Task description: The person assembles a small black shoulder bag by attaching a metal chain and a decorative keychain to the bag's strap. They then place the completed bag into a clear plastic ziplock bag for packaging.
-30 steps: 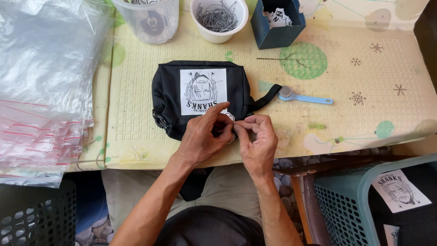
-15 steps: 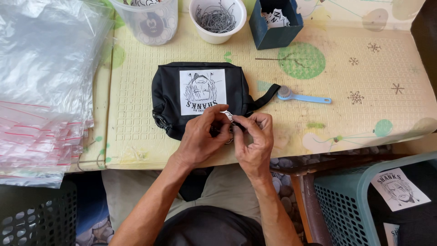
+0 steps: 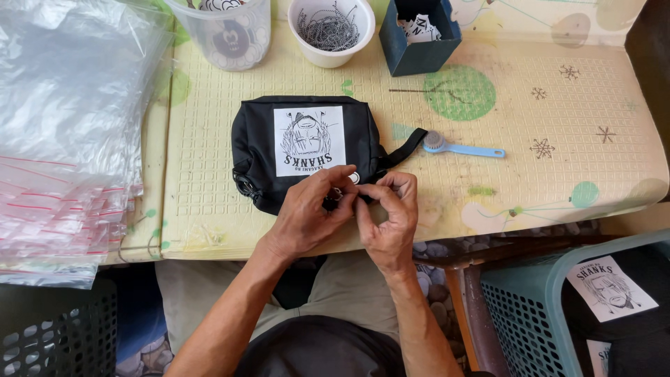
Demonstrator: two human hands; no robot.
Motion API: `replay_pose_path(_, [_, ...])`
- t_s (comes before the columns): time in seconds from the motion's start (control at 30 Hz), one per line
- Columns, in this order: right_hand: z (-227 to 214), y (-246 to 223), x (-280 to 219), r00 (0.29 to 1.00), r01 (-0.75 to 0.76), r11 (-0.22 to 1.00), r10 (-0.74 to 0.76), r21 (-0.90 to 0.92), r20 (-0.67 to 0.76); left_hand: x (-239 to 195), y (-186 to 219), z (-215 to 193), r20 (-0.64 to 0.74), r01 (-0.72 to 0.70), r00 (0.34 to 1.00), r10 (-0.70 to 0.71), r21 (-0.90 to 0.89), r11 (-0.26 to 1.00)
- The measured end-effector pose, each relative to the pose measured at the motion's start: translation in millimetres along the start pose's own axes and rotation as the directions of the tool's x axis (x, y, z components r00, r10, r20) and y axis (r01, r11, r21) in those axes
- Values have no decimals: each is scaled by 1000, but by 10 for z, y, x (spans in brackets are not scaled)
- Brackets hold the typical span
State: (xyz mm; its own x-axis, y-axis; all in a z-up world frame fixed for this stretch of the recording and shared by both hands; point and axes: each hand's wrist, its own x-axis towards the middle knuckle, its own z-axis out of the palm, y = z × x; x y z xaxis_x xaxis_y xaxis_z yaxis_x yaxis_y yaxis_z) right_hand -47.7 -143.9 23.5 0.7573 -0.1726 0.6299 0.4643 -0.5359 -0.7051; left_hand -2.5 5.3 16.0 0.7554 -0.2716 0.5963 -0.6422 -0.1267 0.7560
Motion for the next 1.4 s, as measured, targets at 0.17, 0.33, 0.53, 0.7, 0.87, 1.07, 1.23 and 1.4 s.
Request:
replay_pose_path(0.17, [-12, -29, -10, 1000, -12, 1000, 13, 15, -19, 47, 99, -57, 21, -56, 998, 56, 37, 998])
replay_pose_path(0.33, [-31, 14, -77, 994, -80, 991, 88, 105, -70, 80, 120, -72, 89, -136, 988, 123, 168, 976])
replay_pose_path(0.53, [-79, 0, -80, 980, -163, 965, 182, 203, -79, 68, 82, -33, 139, -107, 988, 73, 260, 960])
replay_pose_path(0.7, [-68, 41, -136, 967, -204, 944, 236, 260, -100, 69, 84, -55, 171, -80, 985, 36, 257, 963])
replay_pose_path(0.87, [-87, 55, -154, 966, -194, 938, 233, 288, -110, 76, 95, -55, 185, -59, 983, 10, 264, 963])
replay_pose_path(1.07, [-88, 137, -206, 978, -148, 914, 192, 379, -82, 99, 141, -64, 216, -30, 976, -26, 255, 967])
replay_pose_path(1.23, [-93, 200, -229, 980, -133, 870, 187, 476, -69, 100, 161, -74, 257, -29, 965, -44, 276, 961])
replay_pose_path(1.4, [-129, 11, -167, 986, -148, 945, 163, 293, -27, 93, 105, -63, 281, -78, 960, 4, 252, 965])
